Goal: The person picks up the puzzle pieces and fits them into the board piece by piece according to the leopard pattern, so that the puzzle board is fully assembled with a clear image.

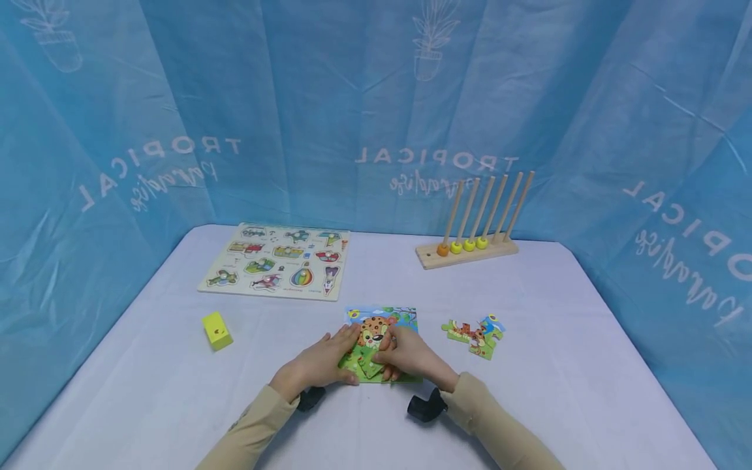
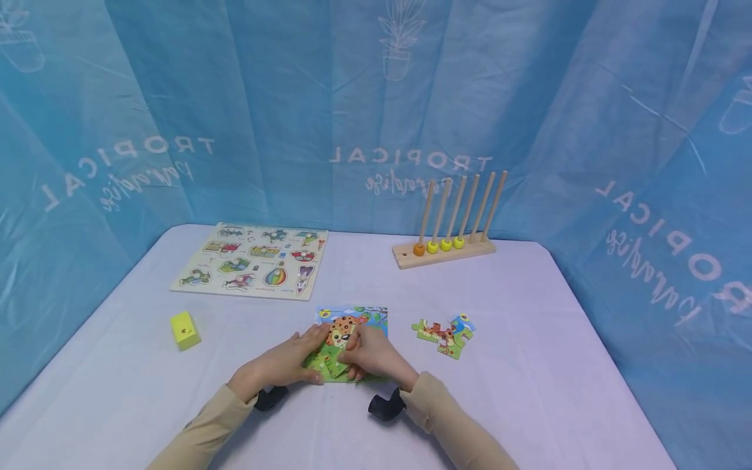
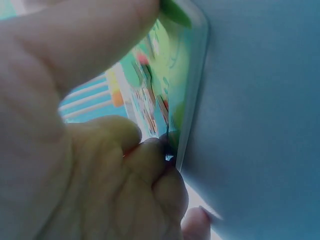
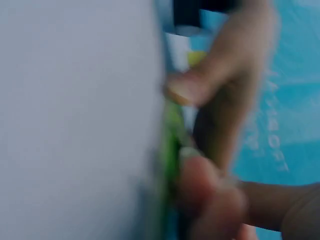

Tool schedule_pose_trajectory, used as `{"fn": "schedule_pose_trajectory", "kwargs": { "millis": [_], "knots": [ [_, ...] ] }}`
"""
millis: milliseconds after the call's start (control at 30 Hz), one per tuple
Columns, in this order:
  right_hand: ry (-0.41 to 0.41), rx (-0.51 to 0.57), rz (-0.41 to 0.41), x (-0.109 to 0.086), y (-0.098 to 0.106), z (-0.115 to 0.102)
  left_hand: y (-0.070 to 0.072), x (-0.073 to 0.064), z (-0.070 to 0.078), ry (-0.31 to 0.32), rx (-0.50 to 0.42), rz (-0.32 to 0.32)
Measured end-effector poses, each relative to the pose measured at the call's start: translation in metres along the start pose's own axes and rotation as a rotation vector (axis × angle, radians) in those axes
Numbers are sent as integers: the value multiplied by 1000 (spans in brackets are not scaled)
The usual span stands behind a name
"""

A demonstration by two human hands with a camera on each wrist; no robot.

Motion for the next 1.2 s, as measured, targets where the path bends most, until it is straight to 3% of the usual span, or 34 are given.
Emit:
{"fn": "schedule_pose_trajectory", "kwargs": {
  "millis": [167, 533, 633, 1100, 1200],
  "knots": [
    [67, -211, 48, 7, -16, -11, 1, 0, 0, -5, -13, 0],
    [26, -659, -12, 17, -18, -27, 3, -5, 3, -21, -39, -13],
    [40, -729, -10, 16, -18, -29, 3, -5, 3, -18, -36, -10],
    [156, -643, 10, 26, -27, -25, 3, -3, 1, -48, -18, -19],
    [163, -564, 9, 27, -24, -20, 2, -3, 2, -46, -30, -21]
  ]
}}
Point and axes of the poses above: each hand's wrist, its own x-axis towards the middle knuckle, its own y-axis out of the back of the hand, z = x × y, the point moved 5 cm from there along x, towards the middle knuckle, and after that the axes turned 13 degrees about y, right-handed, at the moved point
